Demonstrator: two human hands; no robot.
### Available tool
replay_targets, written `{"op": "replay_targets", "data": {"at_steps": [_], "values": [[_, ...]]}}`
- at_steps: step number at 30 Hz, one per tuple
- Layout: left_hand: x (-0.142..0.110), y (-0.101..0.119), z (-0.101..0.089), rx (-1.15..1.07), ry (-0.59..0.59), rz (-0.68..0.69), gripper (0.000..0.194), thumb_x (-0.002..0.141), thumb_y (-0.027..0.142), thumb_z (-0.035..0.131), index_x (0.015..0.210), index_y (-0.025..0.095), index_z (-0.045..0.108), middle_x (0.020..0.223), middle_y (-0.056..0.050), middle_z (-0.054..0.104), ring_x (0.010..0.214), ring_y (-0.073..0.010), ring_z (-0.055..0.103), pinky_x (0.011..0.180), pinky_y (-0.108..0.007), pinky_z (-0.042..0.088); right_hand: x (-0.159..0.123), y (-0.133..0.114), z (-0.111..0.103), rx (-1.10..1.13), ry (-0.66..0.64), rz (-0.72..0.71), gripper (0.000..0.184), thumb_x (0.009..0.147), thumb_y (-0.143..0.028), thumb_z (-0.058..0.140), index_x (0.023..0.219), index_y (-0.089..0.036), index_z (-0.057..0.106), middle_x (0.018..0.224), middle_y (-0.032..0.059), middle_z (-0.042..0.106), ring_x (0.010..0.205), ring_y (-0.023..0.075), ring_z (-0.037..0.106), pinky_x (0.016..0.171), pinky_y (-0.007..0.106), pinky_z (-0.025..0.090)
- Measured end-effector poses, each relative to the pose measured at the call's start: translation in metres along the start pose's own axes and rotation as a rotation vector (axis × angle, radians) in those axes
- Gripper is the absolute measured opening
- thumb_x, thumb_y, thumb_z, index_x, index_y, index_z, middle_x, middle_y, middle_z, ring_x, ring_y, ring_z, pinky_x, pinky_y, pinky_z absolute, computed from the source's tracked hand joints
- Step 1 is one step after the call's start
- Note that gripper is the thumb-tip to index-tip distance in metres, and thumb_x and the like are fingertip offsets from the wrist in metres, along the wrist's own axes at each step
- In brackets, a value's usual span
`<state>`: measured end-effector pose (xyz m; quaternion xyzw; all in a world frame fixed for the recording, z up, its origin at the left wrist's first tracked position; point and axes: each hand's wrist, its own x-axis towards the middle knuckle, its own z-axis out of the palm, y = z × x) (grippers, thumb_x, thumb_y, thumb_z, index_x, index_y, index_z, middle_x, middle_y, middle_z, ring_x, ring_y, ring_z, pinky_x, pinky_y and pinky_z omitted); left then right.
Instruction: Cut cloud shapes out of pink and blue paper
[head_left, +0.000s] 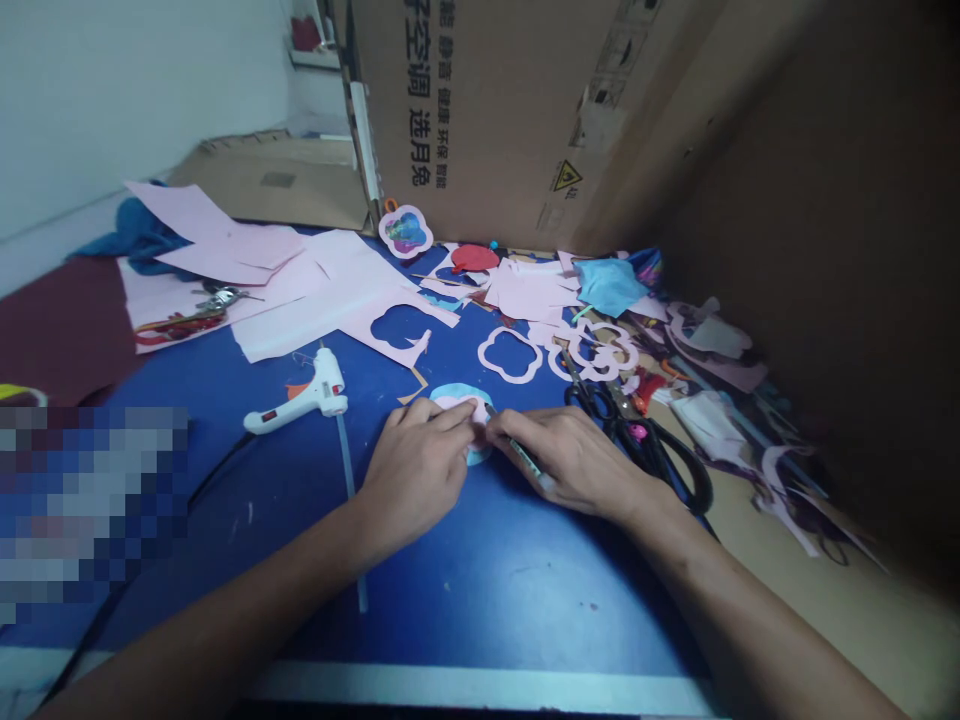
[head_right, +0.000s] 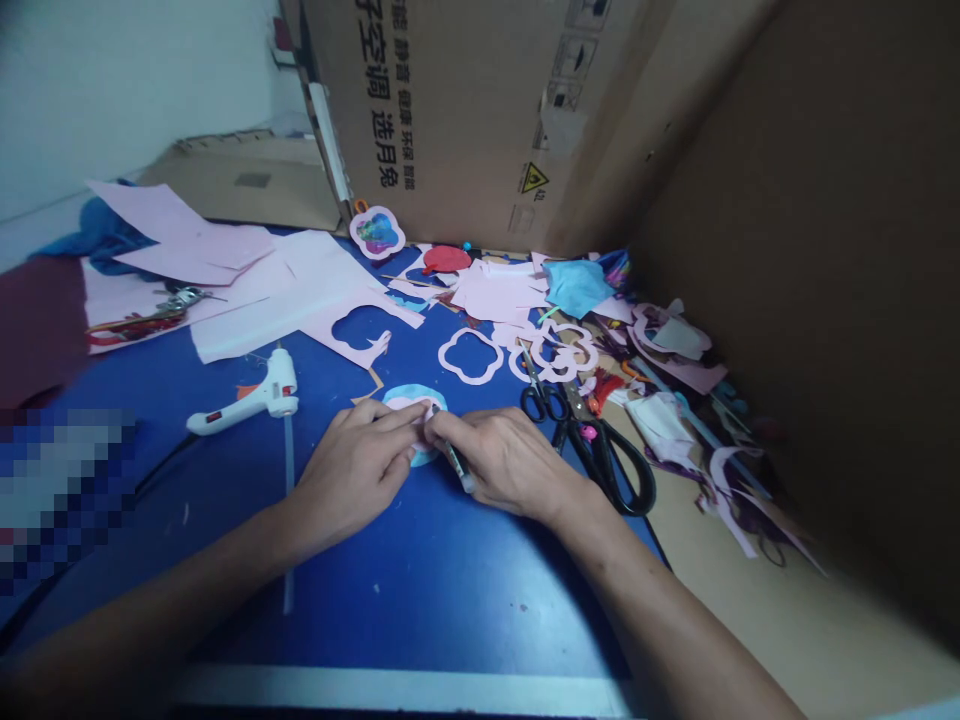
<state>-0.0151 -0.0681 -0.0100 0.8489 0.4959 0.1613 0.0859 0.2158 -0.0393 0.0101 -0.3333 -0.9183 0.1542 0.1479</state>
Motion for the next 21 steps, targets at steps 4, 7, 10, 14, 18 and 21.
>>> {"op": "replay_targets", "data": {"at_steps": [4,7,10,14,18,21], "values": [[0.003,-0.003,-0.007,0.026,-0.043,0.028,0.041,0.095,0.01,0.052,0.121,0.027,0.079,0.154,-0.002,0.068,0.117,-0.0305,0.062,0.097,-0.052,0.05,0.001,-0.001,-0.001,-0.042,-0.01,-0.001,0.023,0.1,-0.012,0.051,0.115,-0.024,0.064,0.089,0.0042,0.08,0.074,0.0199,0.07,0.069,0.028,0.041],[0.007,-0.01,-0.015,0.05,-0.112,0.083,0.047,0.094,0.008,0.048,0.122,0.03,0.079,0.155,0.0,0.066,0.108,-0.0281,0.063,0.094,-0.049,0.052,0.001,0.0,-0.002,-0.052,-0.021,0.002,0.024,0.101,-0.012,0.05,0.116,-0.024,0.063,0.091,0.0043,0.08,0.073,0.0194,0.069,0.068,0.028,0.039],[0.013,-0.023,-0.02,0.047,-0.178,0.153,0.058,0.093,0.005,0.045,0.127,0.037,0.079,0.159,0.006,0.063,0.103,-0.0242,0.063,0.091,-0.043,0.051,0.001,0.0,-0.003,-0.065,-0.031,0.003,0.023,0.102,-0.013,0.049,0.117,-0.024,0.063,0.089,0.0041,0.08,0.071,0.0191,0.068,0.067,0.029,0.037],[0.019,-0.038,-0.02,-0.004,-0.202,0.203,0.061,0.095,0.004,0.043,0.127,0.04,0.079,0.158,0.007,0.064,0.105,-0.0212,0.065,0.095,-0.04,0.05,0.0,0.0,-0.003,-0.074,-0.036,0.002,0.024,0.102,-0.014,0.048,0.118,-0.023,0.064,0.088,0.0048,0.08,0.069,0.0192,0.067,0.065,0.029,0.036],[0.021,-0.045,-0.017,-0.067,-0.183,0.22,0.053,0.1,0.01,0.043,0.123,0.039,0.082,0.156,0.003,0.065,0.106,-0.0212,0.067,0.097,-0.042,0.049,0.0,0.0,-0.002,-0.089,-0.033,0.003,0.023,0.103,-0.015,0.048,0.117,-0.023,0.064,0.084,0.0046,0.078,0.066,0.0189,0.065,0.064,0.029,0.034],[0.021,-0.048,-0.015,-0.096,-0.171,0.224,0.052,0.1,0.012,0.046,0.124,0.041,0.082,0.155,0.004,0.066,0.107,-0.0212,0.068,0.098,-0.042,0.049,0.0,0.0,-0.002,-0.078,-0.032,0.006,0.023,0.102,-0.016,0.048,0.117,-0.023,0.064,0.084,0.0045,0.078,0.067,0.0191,0.066,0.064,0.029,0.036]]}}
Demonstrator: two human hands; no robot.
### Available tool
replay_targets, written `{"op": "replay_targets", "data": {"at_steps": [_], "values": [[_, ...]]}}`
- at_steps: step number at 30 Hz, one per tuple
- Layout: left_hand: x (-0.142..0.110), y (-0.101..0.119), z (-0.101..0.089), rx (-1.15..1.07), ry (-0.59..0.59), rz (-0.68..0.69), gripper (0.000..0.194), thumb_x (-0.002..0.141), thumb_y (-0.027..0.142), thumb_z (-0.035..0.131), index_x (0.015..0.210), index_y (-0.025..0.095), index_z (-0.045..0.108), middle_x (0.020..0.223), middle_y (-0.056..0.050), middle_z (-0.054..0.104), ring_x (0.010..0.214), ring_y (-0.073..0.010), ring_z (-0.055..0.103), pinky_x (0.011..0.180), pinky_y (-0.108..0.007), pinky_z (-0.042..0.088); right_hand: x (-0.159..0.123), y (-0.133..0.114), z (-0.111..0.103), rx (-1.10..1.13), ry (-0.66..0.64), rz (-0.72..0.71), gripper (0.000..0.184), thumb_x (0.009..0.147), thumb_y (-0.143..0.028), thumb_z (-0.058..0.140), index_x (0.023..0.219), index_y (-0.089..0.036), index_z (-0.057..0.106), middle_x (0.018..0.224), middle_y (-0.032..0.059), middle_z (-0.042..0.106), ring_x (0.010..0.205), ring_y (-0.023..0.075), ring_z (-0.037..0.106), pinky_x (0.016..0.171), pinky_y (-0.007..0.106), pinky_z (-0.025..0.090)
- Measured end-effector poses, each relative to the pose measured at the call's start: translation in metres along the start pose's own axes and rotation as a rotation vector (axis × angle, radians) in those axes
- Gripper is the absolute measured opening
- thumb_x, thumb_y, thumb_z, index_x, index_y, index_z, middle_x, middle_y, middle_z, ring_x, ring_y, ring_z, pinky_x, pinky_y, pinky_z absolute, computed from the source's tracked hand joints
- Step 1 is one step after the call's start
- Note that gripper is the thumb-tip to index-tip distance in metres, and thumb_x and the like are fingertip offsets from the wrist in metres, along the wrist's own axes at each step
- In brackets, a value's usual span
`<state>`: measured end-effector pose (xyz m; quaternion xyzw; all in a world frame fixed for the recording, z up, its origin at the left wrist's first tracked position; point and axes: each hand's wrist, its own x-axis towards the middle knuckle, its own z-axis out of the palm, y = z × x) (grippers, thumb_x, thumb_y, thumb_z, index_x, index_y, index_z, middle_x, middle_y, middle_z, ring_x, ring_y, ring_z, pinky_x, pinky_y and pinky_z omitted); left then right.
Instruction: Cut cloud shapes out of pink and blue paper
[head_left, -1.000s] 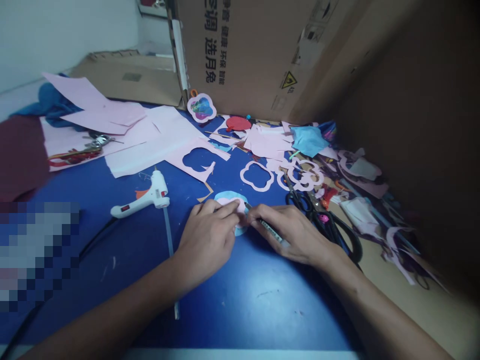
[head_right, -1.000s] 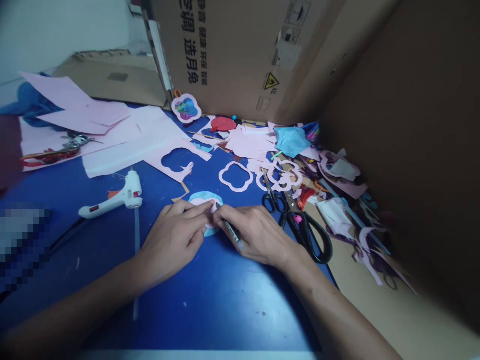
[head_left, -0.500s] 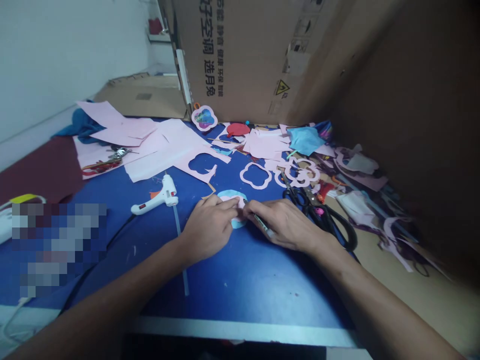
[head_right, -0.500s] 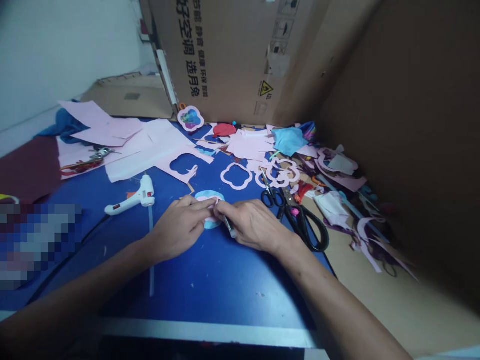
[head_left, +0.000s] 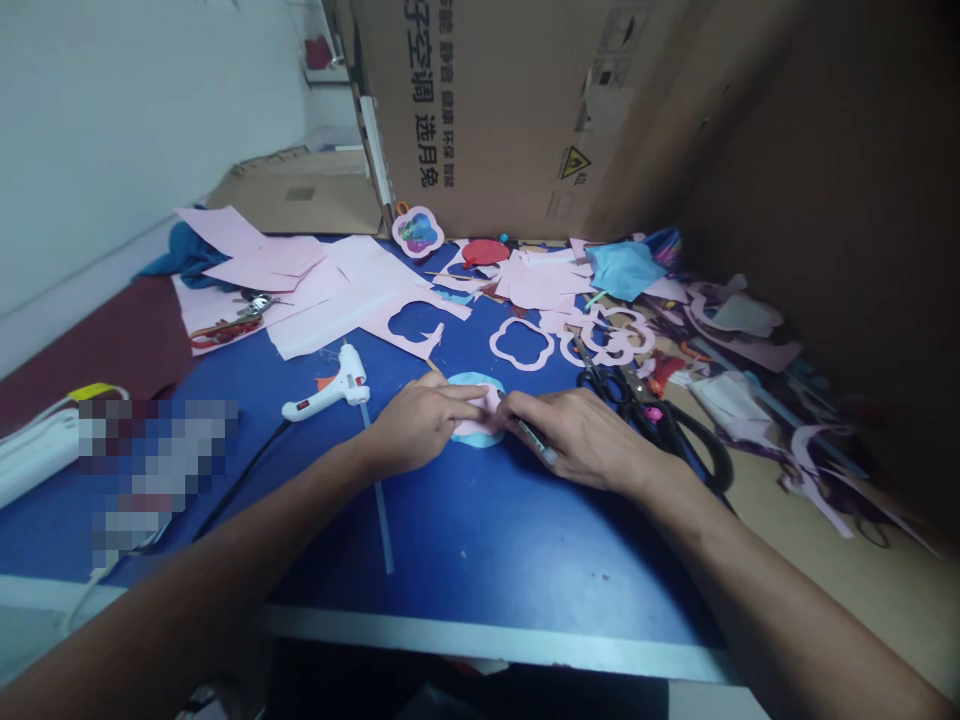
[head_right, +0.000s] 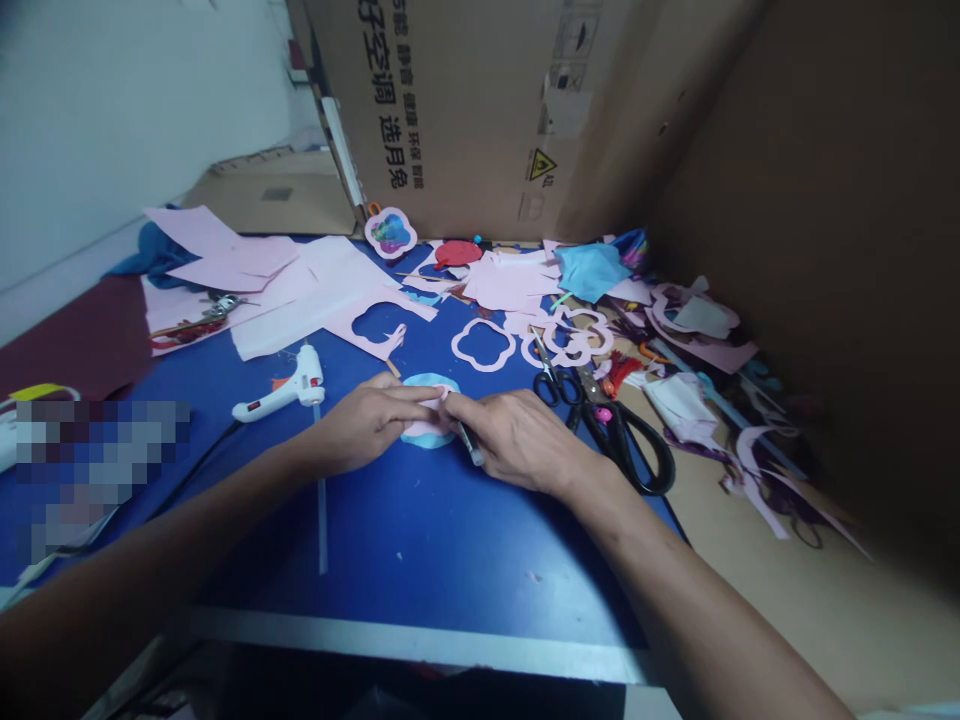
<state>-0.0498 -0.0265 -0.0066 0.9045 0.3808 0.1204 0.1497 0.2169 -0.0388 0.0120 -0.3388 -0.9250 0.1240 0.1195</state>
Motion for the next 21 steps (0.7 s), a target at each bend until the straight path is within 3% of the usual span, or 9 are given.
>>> {"op": "replay_targets", "data": {"at_steps": [10,17,21], "values": [[-0.004,-0.001,0.008,-0.001,0.037,-0.027,0.054,0.096,0.011,0.05,0.128,0.042,0.08,0.157,0.006,0.065,0.11,-0.0229,0.065,0.099,-0.042,0.049,0.0,0.0,-0.004,0.249,0.045,0.075,0.019,0.107,-0.027,0.057,0.116,-0.027,0.073,0.091,0.0029,0.082,0.074,0.0197,0.074,0.07,0.028,0.049],[-0.005,-0.003,0.007,-0.034,0.043,0.005,0.056,0.1,0.012,0.047,0.134,0.046,0.076,0.156,0.01,0.065,0.101,-0.0227,0.063,0.094,-0.041,0.05,-0.001,-0.007,-0.005,0.588,0.368,0.27,0.032,0.109,-0.046,0.06,0.128,-0.026,0.077,0.085,0.0037,0.078,0.071,0.0193,0.069,0.064,0.031,0.052],[-0.006,-0.001,0.006,-0.066,0.06,0.013,0.057,0.1,0.01,0.048,0.134,0.047,0.076,0.152,0.008,0.069,0.108,-0.0232,0.064,0.097,-0.04,0.049,0.005,-0.022,-0.003,0.639,0.431,0.272,0.024,0.105,-0.044,0.068,0.113,-0.027,0.084,0.1,0.0062,0.08,0.08,0.0205,0.071,0.069,0.033,0.055]]}}
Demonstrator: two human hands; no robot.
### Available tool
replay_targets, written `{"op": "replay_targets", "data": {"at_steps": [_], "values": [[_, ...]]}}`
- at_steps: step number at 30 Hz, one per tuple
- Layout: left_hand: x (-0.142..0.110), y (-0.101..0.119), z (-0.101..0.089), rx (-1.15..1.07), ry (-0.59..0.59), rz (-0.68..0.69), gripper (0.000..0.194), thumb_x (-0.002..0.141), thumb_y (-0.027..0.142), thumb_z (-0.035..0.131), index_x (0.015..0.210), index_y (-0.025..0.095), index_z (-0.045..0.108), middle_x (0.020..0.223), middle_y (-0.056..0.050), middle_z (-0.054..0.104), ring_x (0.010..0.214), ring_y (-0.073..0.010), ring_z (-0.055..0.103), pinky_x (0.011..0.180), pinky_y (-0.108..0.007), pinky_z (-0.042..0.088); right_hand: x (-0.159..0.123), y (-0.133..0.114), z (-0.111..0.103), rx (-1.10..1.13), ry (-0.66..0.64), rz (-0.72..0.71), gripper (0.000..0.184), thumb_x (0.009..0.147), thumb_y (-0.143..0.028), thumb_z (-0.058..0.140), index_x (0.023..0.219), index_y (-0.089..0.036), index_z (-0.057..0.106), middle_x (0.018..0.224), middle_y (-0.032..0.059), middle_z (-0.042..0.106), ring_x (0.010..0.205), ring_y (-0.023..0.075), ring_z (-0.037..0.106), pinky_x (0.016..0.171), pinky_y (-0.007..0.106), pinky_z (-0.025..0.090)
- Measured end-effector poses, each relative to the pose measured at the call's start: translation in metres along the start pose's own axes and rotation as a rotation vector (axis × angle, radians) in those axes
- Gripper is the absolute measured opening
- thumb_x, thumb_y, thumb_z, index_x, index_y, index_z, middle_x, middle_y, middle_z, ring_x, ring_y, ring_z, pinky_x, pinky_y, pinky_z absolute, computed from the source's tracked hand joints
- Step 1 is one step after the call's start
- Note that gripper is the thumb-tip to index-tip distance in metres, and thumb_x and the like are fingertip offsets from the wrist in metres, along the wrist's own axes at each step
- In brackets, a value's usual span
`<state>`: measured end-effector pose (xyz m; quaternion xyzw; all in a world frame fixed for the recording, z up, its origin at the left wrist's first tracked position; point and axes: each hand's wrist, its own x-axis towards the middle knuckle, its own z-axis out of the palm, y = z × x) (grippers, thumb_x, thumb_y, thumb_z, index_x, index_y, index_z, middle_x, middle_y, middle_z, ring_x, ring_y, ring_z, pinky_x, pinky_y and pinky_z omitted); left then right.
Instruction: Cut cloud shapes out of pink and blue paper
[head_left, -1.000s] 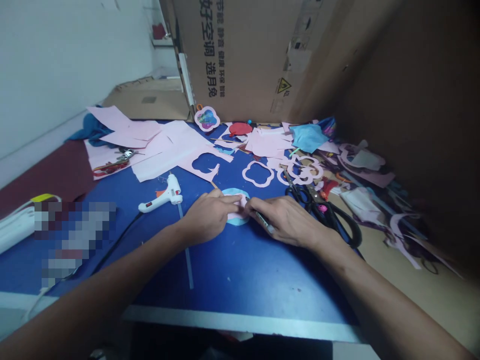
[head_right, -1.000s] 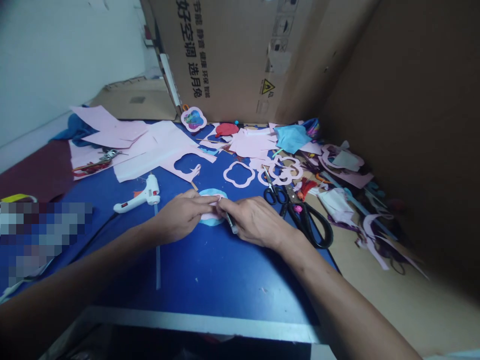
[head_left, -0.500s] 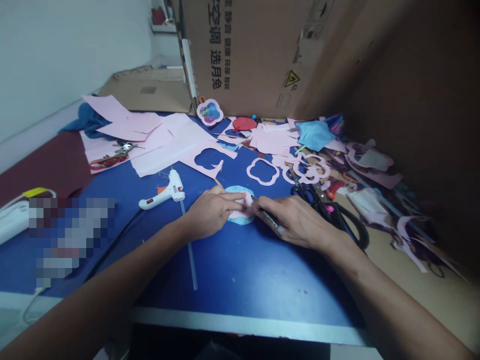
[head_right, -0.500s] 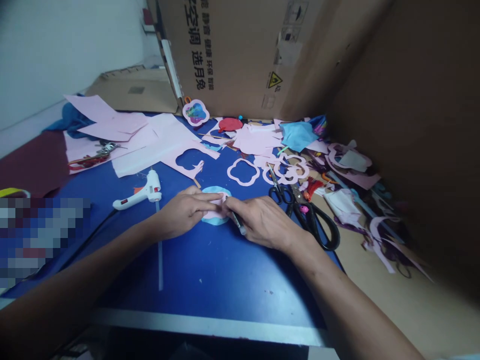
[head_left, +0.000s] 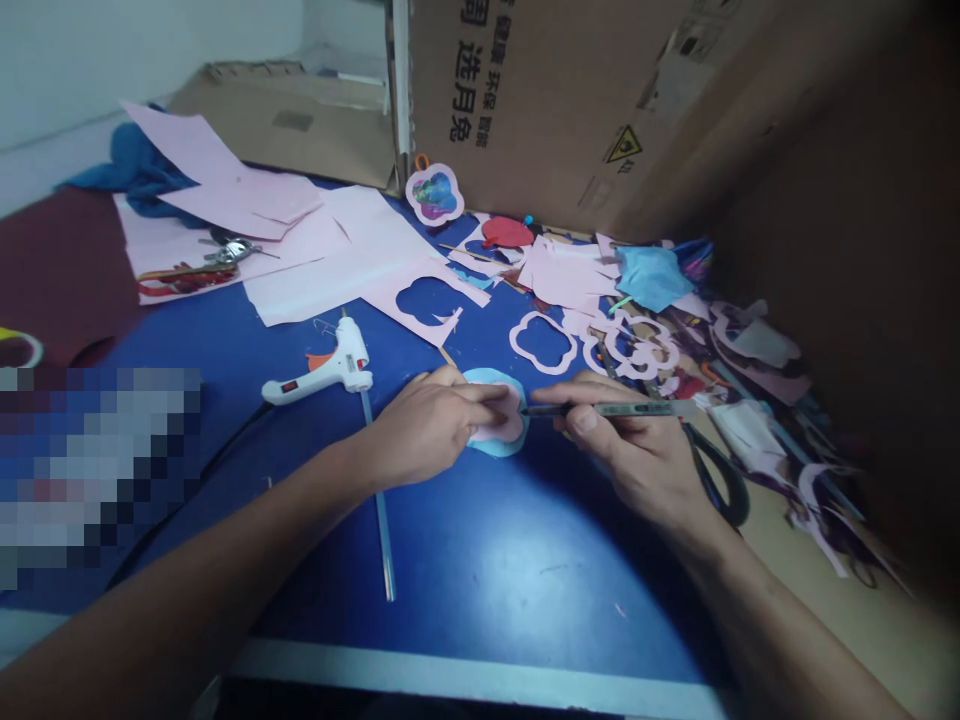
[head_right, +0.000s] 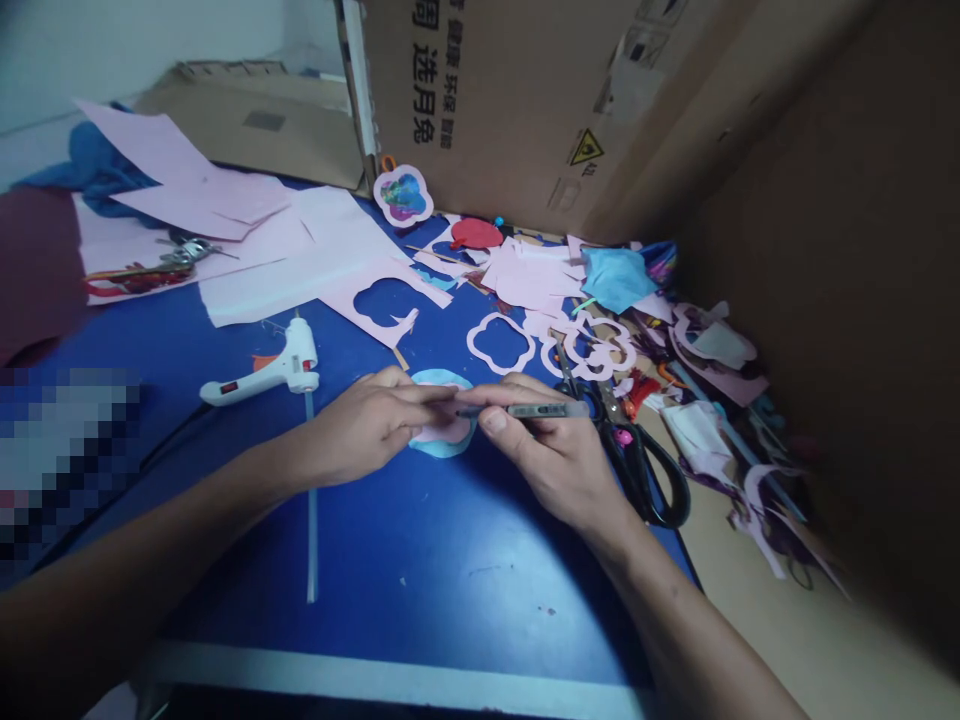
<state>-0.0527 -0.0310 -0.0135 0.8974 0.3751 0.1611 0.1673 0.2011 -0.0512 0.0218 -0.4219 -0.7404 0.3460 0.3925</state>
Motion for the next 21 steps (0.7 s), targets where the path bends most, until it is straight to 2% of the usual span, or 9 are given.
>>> {"op": "replay_targets", "data": {"at_steps": [4,7,12,17,21], "values": [[0.0,0.0,0.002,-0.04,-0.007,-0.036,0.054,0.101,0.011,0.047,0.132,0.042,0.078,0.152,0.005,0.068,0.108,-0.0238,0.064,0.097,-0.04,0.049,0.0,-0.003,0.017,0.035,-0.054,0.082,0.016,0.102,-0.033,0.072,0.094,-0.023,0.081,0.087,0.0031,0.079,0.074,0.0174,0.071,0.067,0.029,0.055],[0.0,0.0,0.002,-0.047,-0.024,-0.049,0.049,0.101,0.013,0.048,0.127,0.039,0.08,0.153,0.004,0.068,0.107,-0.0238,0.063,0.098,-0.041,0.049,0.0,0.002,0.025,0.001,-0.075,0.106,0.012,0.098,-0.03,0.075,0.09,-0.021,0.078,0.091,0.0028,0.078,0.073,0.0155,0.071,0.065,0.026,0.054],[0.002,0.0,0.001,-0.068,-0.044,-0.05,0.043,0.102,0.014,0.047,0.116,0.034,0.082,0.155,0.007,0.066,0.108,-0.0236,0.062,0.099,-0.041,0.049,0.002,0.01,0.029,-0.057,-0.116,0.118,0.018,0.101,-0.032,0.072,0.089,-0.021,0.079,0.097,0.0039,0.077,0.076,0.0155,0.07,0.067,0.026,0.053],[0.003,0.0,-0.001,-0.064,-0.067,-0.044,0.044,0.101,0.012,0.046,0.12,0.033,0.081,0.157,0.006,0.065,0.111,-0.0242,0.062,0.101,-0.042,0.049,0.003,0.01,0.03,-0.06,-0.138,0.129,0.024,0.101,-0.032,0.071,0.081,-0.02,0.079,0.098,0.0053,0.077,0.08,0.0168,0.071,0.067,0.027,0.053],[0.004,-0.001,-0.001,-0.071,-0.089,-0.05,0.048,0.1,0.014,0.049,0.131,0.035,0.078,0.158,0.003,0.063,0.111,-0.0255,0.062,0.1,-0.043,0.049,0.003,0.011,0.03,-0.062,-0.144,0.141,0.025,0.101,-0.033,0.071,0.082,-0.019,0.078,0.1,0.0064,0.077,0.083,0.018,0.072,0.068,0.027,0.054]]}}
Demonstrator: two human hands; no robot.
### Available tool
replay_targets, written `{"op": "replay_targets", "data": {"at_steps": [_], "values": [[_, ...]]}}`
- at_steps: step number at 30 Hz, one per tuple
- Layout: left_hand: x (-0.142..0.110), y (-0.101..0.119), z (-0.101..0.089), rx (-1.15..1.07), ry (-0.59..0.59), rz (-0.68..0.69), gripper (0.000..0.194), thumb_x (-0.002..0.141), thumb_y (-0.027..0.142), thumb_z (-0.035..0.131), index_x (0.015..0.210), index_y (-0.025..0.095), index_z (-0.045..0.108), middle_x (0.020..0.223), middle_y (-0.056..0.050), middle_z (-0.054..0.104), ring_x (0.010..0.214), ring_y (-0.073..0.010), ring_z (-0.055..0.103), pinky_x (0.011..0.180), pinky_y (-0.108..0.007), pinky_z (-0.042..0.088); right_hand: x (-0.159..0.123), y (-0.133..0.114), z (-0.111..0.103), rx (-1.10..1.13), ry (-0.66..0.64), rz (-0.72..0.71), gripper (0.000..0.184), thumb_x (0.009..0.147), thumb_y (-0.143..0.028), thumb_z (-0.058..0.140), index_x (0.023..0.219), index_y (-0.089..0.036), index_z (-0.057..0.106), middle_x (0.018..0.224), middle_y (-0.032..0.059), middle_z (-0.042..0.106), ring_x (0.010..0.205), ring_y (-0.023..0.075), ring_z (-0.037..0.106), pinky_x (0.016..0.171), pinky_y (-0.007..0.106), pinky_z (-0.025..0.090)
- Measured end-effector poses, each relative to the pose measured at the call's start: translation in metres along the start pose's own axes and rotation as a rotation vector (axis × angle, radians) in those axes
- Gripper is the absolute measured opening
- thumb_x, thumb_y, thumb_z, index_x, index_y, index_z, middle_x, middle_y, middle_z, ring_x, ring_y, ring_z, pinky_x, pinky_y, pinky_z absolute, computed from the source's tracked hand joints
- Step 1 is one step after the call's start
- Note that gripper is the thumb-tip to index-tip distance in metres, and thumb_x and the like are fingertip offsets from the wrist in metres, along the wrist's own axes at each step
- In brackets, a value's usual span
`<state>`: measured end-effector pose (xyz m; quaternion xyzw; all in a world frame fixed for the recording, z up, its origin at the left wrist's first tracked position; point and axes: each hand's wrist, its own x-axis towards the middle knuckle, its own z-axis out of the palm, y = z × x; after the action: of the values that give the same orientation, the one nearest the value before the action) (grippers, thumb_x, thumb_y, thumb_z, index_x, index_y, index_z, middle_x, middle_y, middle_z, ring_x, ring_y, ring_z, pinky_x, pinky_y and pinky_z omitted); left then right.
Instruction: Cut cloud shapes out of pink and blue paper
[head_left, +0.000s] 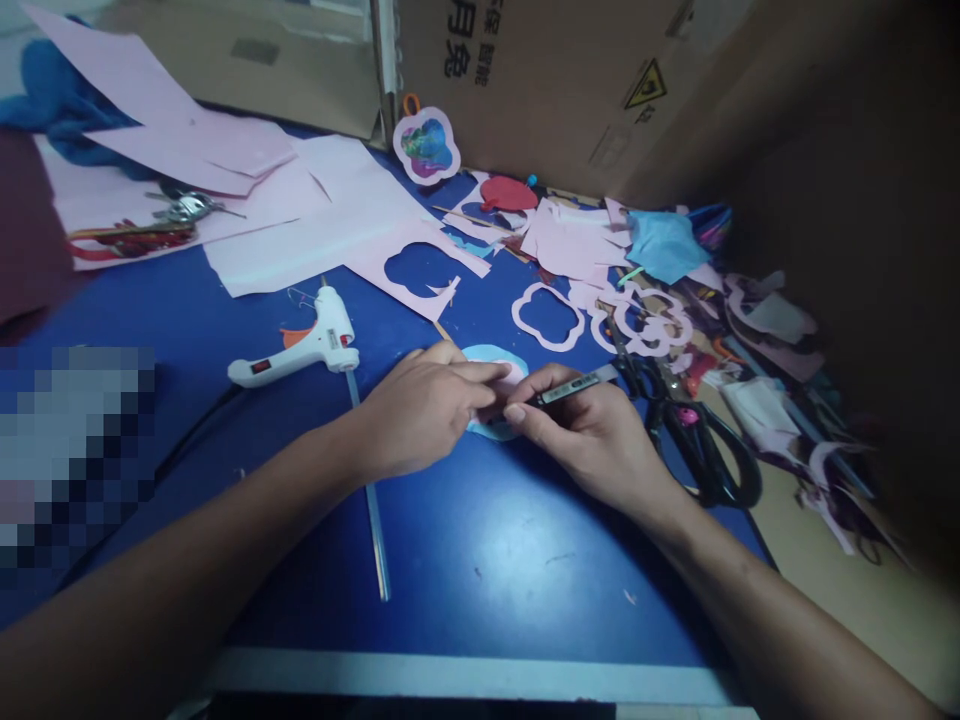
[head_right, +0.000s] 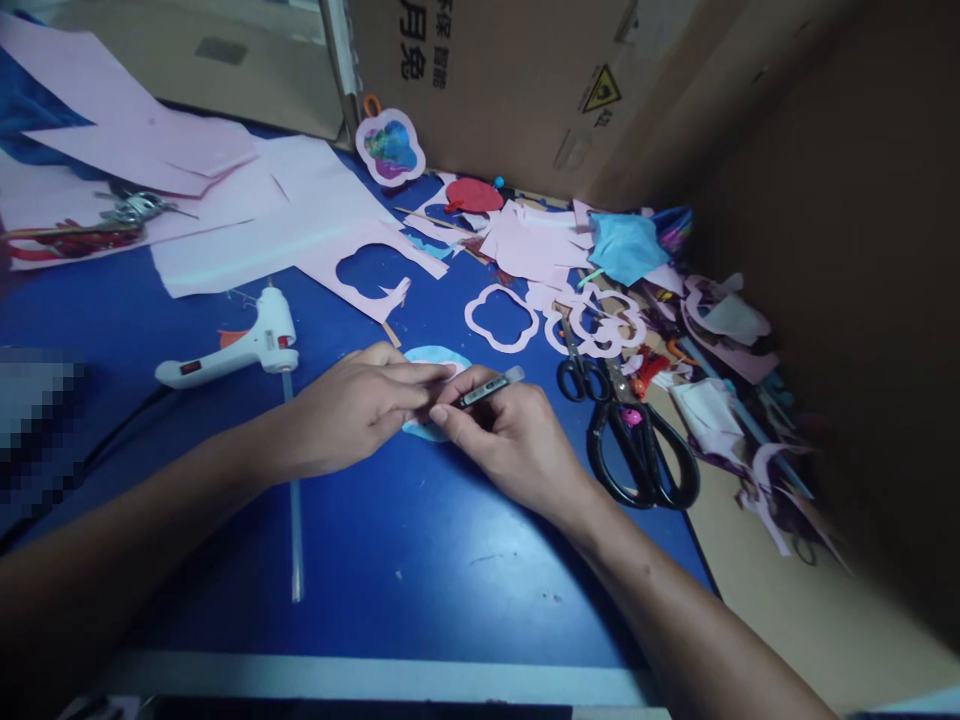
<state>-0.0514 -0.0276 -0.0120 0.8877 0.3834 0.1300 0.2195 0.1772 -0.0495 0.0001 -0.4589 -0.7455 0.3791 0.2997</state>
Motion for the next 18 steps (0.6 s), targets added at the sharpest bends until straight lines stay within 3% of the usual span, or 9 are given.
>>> {"op": "replay_targets", "data": {"at_steps": [6,18], "values": [[-0.0002,-0.0014,0.0013,0.003,0.004,-0.004,0.05,0.102,0.015,0.047,0.137,0.036,0.075,0.162,0.006,0.06,0.117,-0.027,0.06,0.104,-0.046,0.047,0.0009,0.0029,0.0016,0.028,-0.033,0.016,0.02,0.102,-0.034,0.07,0.09,-0.02,0.077,0.099,0.0051,0.077,0.086,0.0194,0.073,0.077,0.031,0.055],[-0.0007,-0.0031,0.0029,0.027,0.013,0.015,0.053,0.101,0.013,0.046,0.139,0.036,0.074,0.163,0.006,0.059,0.117,-0.0266,0.059,0.099,-0.044,0.047,0.0011,0.0036,-0.0011,0.011,-0.048,-0.01,0.02,0.102,-0.032,0.069,0.09,-0.019,0.077,0.099,0.0044,0.076,0.087,0.0184,0.072,0.077,0.031,0.053]]}}
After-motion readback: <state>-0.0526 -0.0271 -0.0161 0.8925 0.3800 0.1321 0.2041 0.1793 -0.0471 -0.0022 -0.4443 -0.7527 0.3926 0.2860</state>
